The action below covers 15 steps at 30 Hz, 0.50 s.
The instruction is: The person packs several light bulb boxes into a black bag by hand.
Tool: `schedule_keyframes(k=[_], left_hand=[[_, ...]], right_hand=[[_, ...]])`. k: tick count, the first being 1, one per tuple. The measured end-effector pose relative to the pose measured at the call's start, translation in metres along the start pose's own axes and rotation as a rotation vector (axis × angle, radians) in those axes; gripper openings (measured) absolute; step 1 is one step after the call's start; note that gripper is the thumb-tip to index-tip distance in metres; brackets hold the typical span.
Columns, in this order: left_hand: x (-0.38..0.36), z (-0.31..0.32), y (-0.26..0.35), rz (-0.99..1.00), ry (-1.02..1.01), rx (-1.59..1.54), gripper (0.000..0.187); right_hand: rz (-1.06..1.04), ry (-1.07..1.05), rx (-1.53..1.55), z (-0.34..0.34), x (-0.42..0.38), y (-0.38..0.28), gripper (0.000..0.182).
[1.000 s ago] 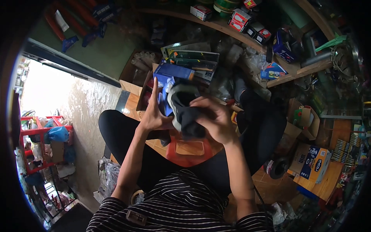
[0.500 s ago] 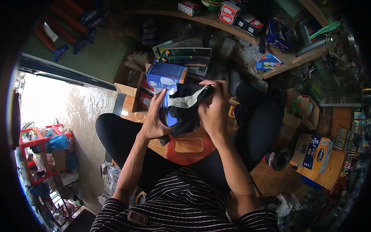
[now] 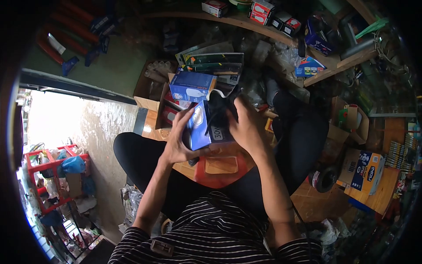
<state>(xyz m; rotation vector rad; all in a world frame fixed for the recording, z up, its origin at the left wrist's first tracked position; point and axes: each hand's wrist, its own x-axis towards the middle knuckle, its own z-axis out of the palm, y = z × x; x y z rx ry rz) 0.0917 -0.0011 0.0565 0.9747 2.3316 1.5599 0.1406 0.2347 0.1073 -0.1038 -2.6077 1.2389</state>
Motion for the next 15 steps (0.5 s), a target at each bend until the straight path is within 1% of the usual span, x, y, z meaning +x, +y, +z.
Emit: schedule_keyframes(k=[1, 2, 4, 6, 8, 9, 10, 12, 13, 15], left_hand=[[0.0, 0.002, 0.002, -0.051, -0.03, -0.022, 0.117], [-0.001, 0.004, -0.002, -0.047, -0.03, -0.014, 0.116], [0.002, 0.004, -0.009, -0.038, -0.02, 0.001, 0.116], [0.004, -0.004, -0.011, -0.006, 0.032, 0.096, 0.112], [0.005, -0.013, -0.004, -0.027, 0.014, 0.237, 0.111], [0.006, -0.014, -0.003, -0.037, 0.002, 0.235, 0.112], [0.004, -0.013, 0.003, -0.036, 0.011, 0.235, 0.11], [0.002, -0.003, 0.015, -0.105, -0.071, 0.039, 0.111], [0.001, 0.006, 0.019, -0.01, -0.102, 0.104, 0.109], [-0.002, 0.02, 0.015, 0.012, -0.122, 0.096, 0.108]], right_hand=[[-0.047, 0.019, -0.043, -0.001, 0.0, -0.002, 0.028], [-0.109, 0.028, -0.07, 0.0, -0.001, -0.004, 0.028], [-0.232, -0.098, 0.043, -0.001, 0.001, -0.015, 0.03], [-0.175, -0.227, 0.01, 0.003, -0.005, -0.013, 0.033], [-0.03, -0.283, 0.213, 0.004, -0.008, -0.005, 0.031], [0.065, -0.354, 0.22, -0.002, -0.007, 0.0, 0.031], [-0.003, -0.263, 0.05, -0.002, -0.006, 0.009, 0.033], [0.15, -0.098, -0.004, -0.008, -0.006, 0.007, 0.032], [0.158, -0.027, 0.132, -0.007, -0.003, 0.007, 0.025], [0.061, -0.001, 0.079, -0.007, -0.001, 0.001, 0.023]])
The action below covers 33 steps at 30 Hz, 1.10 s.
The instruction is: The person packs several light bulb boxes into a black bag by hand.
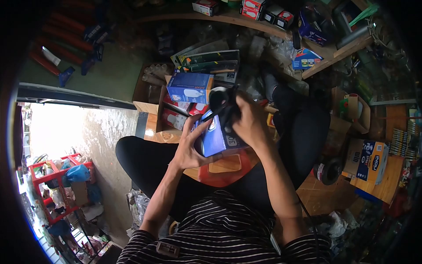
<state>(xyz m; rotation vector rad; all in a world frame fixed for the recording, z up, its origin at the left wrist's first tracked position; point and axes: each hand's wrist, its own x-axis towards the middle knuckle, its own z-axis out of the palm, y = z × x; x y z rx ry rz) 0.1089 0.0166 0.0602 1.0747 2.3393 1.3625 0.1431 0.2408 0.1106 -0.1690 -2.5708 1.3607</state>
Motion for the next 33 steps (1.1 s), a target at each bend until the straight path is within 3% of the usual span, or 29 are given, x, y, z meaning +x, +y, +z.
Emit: schedule_keyframes(k=[2, 3, 5, 6, 9, 10, 13, 16, 17, 19, 20, 23, 26, 28, 31, 33], left_hand=[[0.001, -0.001, -0.006, -0.045, 0.012, -0.027, 0.111], [0.002, -0.006, -0.008, -0.095, 0.03, -0.036, 0.113], [0.006, -0.022, -0.01, -0.042, 0.106, 0.096, 0.117], [0.004, -0.024, -0.013, -0.041, 0.121, 0.107, 0.118], [0.001, -0.019, -0.01, -0.061, 0.098, -0.009, 0.115], [0.002, -0.016, -0.004, -0.032, 0.072, -0.043, 0.113], [0.002, -0.005, 0.003, -0.021, 0.054, -0.119, 0.107], [0.003, -0.008, -0.01, 0.015, 0.08, -0.01, 0.1], [0.003, -0.013, -0.01, -0.05, 0.091, 0.031, 0.102], [0.003, -0.021, -0.015, -0.02, 0.139, 0.01, 0.102], [0.002, -0.022, -0.013, -0.094, 0.145, -0.115, 0.102], [0.004, -0.023, -0.005, -0.021, 0.035, -0.213, 0.103], [0.0, -0.001, -0.006, 0.028, -0.039, -0.173, 0.093], [0.002, -0.001, -0.012, 0.046, -0.091, -0.131, 0.087], [0.005, -0.018, -0.009, -0.077, 0.044, -0.171, 0.099], [0.005, -0.023, -0.017, -0.041, 0.138, -0.257, 0.109]], right_hand=[[-0.081, -0.088, -0.028, -0.006, -0.004, 0.002, 0.026], [-0.022, -0.144, 0.106, -0.006, -0.006, -0.009, 0.033], [-0.142, -0.153, 0.143, -0.001, -0.014, 0.007, 0.037], [-0.03, -0.257, 0.177, -0.005, -0.014, 0.012, 0.037], [0.128, -0.191, -0.04, -0.008, -0.006, 0.017, 0.034], [0.113, -0.075, 0.09, -0.007, -0.007, 0.009, 0.032], [0.011, -0.022, 0.151, -0.005, -0.003, -0.005, 0.032], [-0.123, -0.157, 0.214, 0.002, -0.01, -0.005, 0.028], [-0.107, -0.211, 0.285, 0.003, -0.01, -0.004, 0.027], [0.172, -0.334, 0.366, -0.005, -0.008, -0.005, 0.025], [0.121, -0.214, 0.29, -0.006, -0.004, -0.006, 0.025], [0.108, 0.019, 0.174, -0.004, -0.001, 0.003, 0.026], [0.012, 0.04, 0.237, 0.006, -0.003, -0.008, 0.028], [-0.055, -0.12, 0.21, 0.0, -0.004, -0.011, 0.031], [-0.128, -0.179, 0.283, 0.0, -0.007, -0.002, 0.027], [-0.116, -0.169, 0.317, 0.0, -0.007, 0.003, 0.026]])
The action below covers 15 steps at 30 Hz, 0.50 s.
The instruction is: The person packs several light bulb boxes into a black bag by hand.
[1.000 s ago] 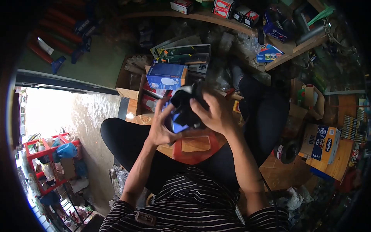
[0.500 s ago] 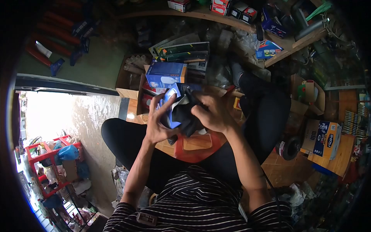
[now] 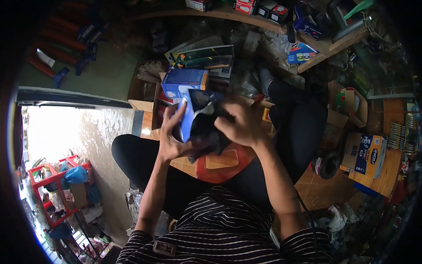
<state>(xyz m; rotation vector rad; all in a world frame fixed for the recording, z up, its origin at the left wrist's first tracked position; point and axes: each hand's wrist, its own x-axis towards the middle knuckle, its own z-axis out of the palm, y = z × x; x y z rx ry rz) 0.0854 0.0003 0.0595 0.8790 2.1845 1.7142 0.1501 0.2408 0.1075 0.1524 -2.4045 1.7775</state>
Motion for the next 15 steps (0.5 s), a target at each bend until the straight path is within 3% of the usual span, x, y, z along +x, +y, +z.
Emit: schedule_keyframes(k=[1, 3, 4, 8, 9, 12, 15], left_hand=[[0.0, 0.001, 0.0, -0.016, 0.033, -0.016, 0.111], [0.002, -0.001, -0.002, 0.041, 0.023, 0.029, 0.113], [0.0, 0.001, 0.006, -0.015, -0.03, -0.013, 0.103], [-0.01, 0.021, 0.0, 0.023, -0.184, 0.02, 0.098], [-0.006, 0.018, -0.001, 0.027, -0.172, 0.032, 0.099], [0.0, -0.001, 0.004, 0.001, -0.044, 0.043, 0.105], [0.003, -0.016, -0.004, -0.047, -0.008, -0.013, 0.109]], right_hand=[[0.161, 0.026, -0.049, -0.005, -0.001, -0.002, 0.026], [0.141, 0.201, -0.171, 0.0, 0.004, 0.001, 0.026], [0.141, 0.238, -0.178, 0.0, 0.007, -0.002, 0.026], [0.023, 0.136, -0.185, -0.001, 0.009, -0.01, 0.03], [0.073, 0.075, -0.189, -0.001, 0.005, -0.015, 0.034], [-0.076, -0.068, -0.12, 0.0, 0.003, -0.015, 0.02], [0.183, -0.101, -0.015, -0.011, 0.005, -0.015, 0.027]])
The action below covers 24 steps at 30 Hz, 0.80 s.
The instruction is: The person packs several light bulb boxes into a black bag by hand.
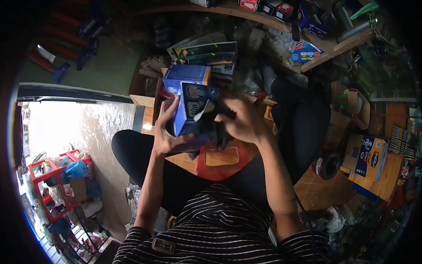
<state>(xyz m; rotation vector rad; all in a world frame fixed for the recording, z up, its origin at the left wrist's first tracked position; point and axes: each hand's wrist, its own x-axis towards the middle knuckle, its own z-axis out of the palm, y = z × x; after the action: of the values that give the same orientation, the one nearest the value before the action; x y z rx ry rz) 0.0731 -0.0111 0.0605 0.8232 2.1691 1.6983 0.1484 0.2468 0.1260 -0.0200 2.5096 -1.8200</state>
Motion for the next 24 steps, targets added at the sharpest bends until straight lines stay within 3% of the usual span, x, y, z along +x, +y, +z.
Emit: schedule_keyframes(k=[1, 3, 6, 10, 14, 15, 17, 20, 21, 23, 24], left_hand=[[0.001, 0.001, 0.0, -0.003, -0.002, -0.11, 0.111], [-0.001, 0.0, 0.006, -0.009, -0.119, -0.101, 0.112], [-0.006, 0.014, 0.002, 0.061, -0.2, -0.14, 0.11], [-0.001, 0.009, 0.003, 0.036, -0.162, 0.029, 0.11], [0.001, -0.001, 0.005, -0.024, -0.104, -0.056, 0.108], [0.001, -0.002, 0.007, -0.028, -0.151, -0.086, 0.109], [0.0, -0.003, 0.009, -0.04, -0.245, -0.149, 0.109], [-0.009, 0.012, -0.011, 0.035, -0.243, -0.121, 0.109], [-0.006, 0.012, -0.009, 0.047, -0.219, -0.065, 0.109], [-0.001, 0.003, 0.002, -0.036, -0.182, 0.028, 0.109], [0.001, -0.002, 0.0, -0.022, -0.164, 0.027, 0.11]], right_hand=[[0.093, 0.011, 0.067, -0.002, 0.0, -0.003, 0.029], [0.091, 0.116, -0.09, -0.002, 0.002, 0.008, 0.033], [0.029, 0.152, -0.084, 0.001, 0.003, 0.007, 0.037], [-0.305, 0.054, -0.16, 0.012, 0.003, 0.011, 0.037], [0.107, -0.158, 0.095, -0.003, 0.0, 0.007, 0.035], [0.007, -0.017, -0.058, -0.001, 0.003, 0.011, 0.034], [0.129, 0.103, 0.121, 0.004, 0.001, 0.01, 0.033], [-0.079, 0.147, -0.081, 0.009, 0.006, 0.02, 0.034], [-0.028, 0.042, -0.016, 0.009, 0.006, 0.021, 0.034], [-0.242, -0.017, -0.057, 0.012, 0.007, 0.017, 0.031], [-0.24, 0.01, -0.092, 0.015, 0.003, 0.012, 0.03]])
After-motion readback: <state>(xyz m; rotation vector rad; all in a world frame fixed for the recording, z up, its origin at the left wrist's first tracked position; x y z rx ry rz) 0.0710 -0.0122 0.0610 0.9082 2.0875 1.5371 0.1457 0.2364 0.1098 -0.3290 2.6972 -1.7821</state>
